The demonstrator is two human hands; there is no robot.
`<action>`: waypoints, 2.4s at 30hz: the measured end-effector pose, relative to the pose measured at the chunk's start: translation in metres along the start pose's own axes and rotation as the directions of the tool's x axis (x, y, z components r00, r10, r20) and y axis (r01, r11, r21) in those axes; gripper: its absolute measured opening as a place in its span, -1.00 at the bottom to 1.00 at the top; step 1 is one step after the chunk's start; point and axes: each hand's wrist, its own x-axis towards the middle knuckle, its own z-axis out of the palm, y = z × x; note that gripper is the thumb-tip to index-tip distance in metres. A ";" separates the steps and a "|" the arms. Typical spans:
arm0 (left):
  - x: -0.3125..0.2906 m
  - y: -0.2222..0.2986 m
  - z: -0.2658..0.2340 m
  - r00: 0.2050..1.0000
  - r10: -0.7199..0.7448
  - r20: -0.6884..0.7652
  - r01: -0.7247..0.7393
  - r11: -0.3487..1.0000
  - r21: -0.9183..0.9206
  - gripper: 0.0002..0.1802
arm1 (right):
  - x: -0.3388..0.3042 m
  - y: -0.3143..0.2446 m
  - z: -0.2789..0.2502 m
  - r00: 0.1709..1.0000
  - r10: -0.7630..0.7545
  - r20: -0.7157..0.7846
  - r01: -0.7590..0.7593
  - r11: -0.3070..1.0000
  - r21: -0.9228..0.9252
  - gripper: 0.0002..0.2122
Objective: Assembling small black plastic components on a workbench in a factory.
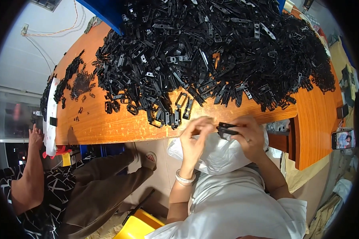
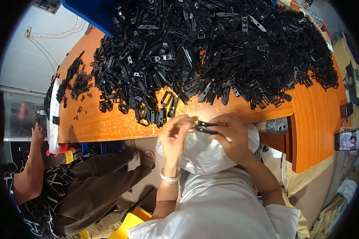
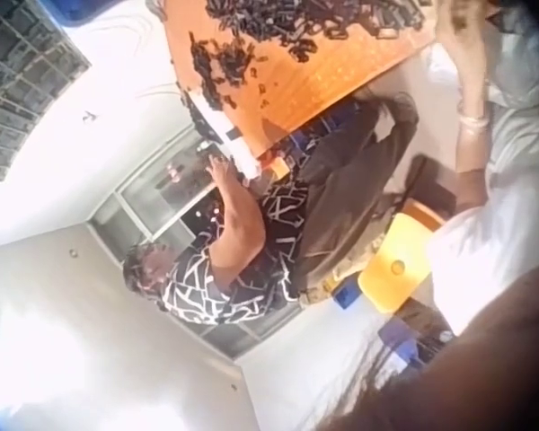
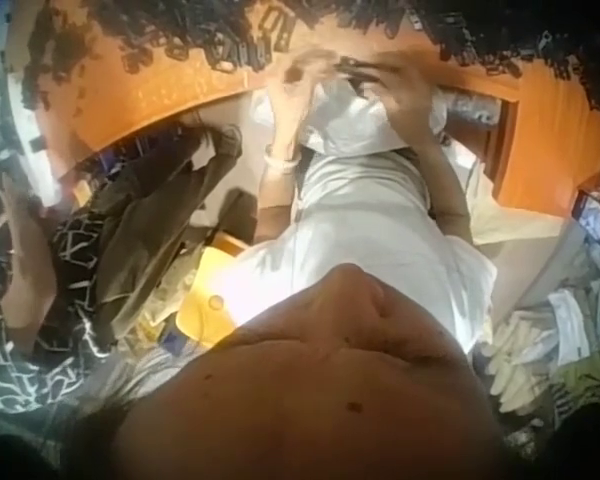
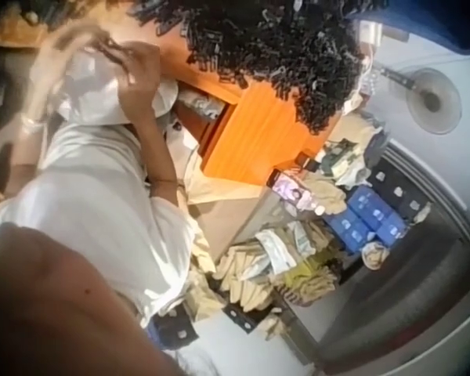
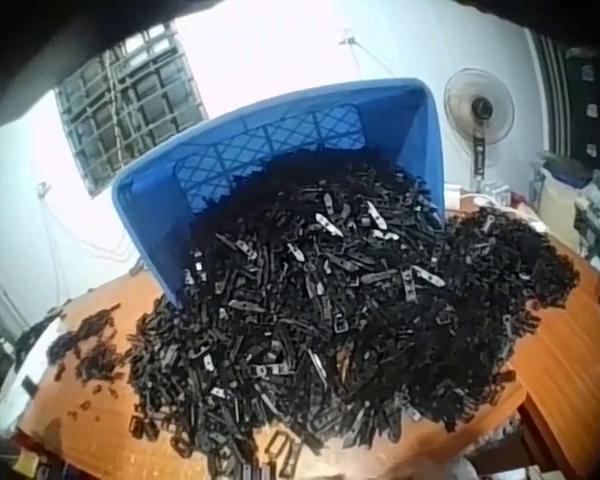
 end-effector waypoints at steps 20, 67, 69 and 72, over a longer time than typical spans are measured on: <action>0.006 0.002 -0.001 0.898 -0.362 0.250 0.434 0.825 -0.363 -0.82 | 0.009 0.001 0.014 0.857 0.512 -0.051 -0.456 0.802 0.387 -0.94; 0.377 0.054 -0.043 0.711 0.542 0.449 -0.497 -0.065 0.865 -0.64 | 0.007 0.018 0.041 0.917 0.388 -0.087 -0.369 0.912 0.178 -0.82; 0.379 0.054 -0.041 0.654 0.579 0.486 -0.497 -0.156 0.854 -0.65 | 0.008 0.021 0.042 0.921 0.372 -0.115 -0.348 0.918 0.190 -0.81; 0.371 0.057 -0.041 0.671 0.544 0.503 -0.602 0.004 0.799 -0.71 | 0.009 0.022 0.042 0.923 0.358 -0.140 -0.334 0.927 0.169 -0.80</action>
